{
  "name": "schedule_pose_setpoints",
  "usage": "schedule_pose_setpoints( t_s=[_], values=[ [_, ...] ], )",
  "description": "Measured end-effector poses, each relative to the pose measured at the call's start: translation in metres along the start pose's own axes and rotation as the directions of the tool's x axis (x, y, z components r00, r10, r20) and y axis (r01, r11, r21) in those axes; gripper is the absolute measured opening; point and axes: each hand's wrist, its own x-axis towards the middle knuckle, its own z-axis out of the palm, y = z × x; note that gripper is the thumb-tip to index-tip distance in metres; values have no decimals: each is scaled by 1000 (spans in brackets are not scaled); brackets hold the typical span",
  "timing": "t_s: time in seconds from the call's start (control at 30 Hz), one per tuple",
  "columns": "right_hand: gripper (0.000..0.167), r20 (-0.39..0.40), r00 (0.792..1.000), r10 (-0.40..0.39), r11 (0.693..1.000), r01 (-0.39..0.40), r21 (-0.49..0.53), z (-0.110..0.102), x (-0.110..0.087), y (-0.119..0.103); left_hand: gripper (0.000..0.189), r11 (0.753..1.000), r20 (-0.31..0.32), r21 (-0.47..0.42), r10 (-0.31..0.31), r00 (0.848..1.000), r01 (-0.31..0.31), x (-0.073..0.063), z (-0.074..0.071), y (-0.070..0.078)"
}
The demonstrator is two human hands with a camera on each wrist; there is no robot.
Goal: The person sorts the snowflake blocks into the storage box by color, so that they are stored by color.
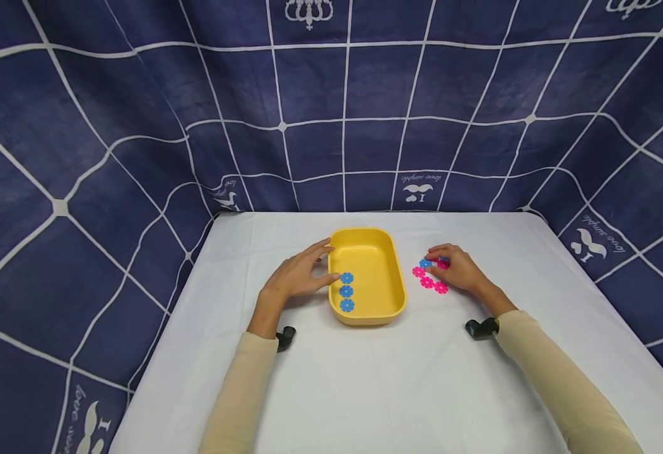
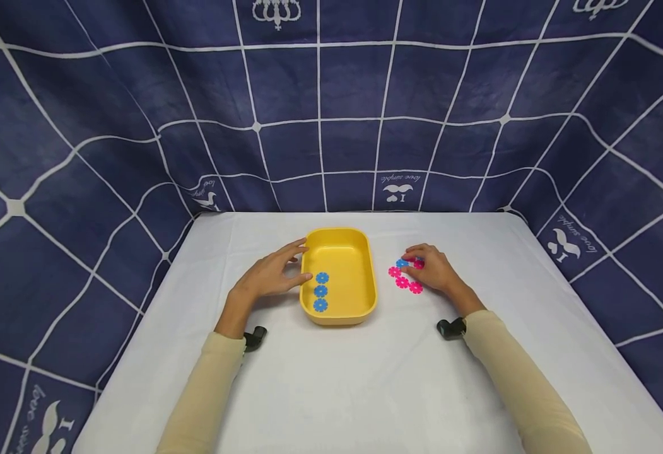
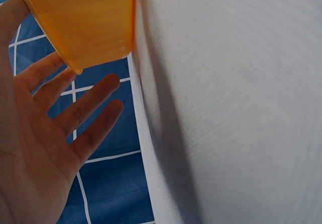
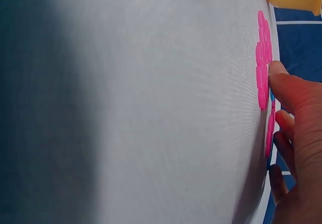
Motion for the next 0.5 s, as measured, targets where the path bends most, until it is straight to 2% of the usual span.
schedule_pose_setpoints(
  t_s=[0.23,0.5],
  values=[
    [42,7,1000,6,1000,-6,-19,2,-3,6,80,1000,13,2,7,1000,-7,-2,3,0],
    [39,10,999,-33,998,34,-47,-3,0,3,77,1000,3,6,-17,1000,17,-2,2,3]
  ],
)
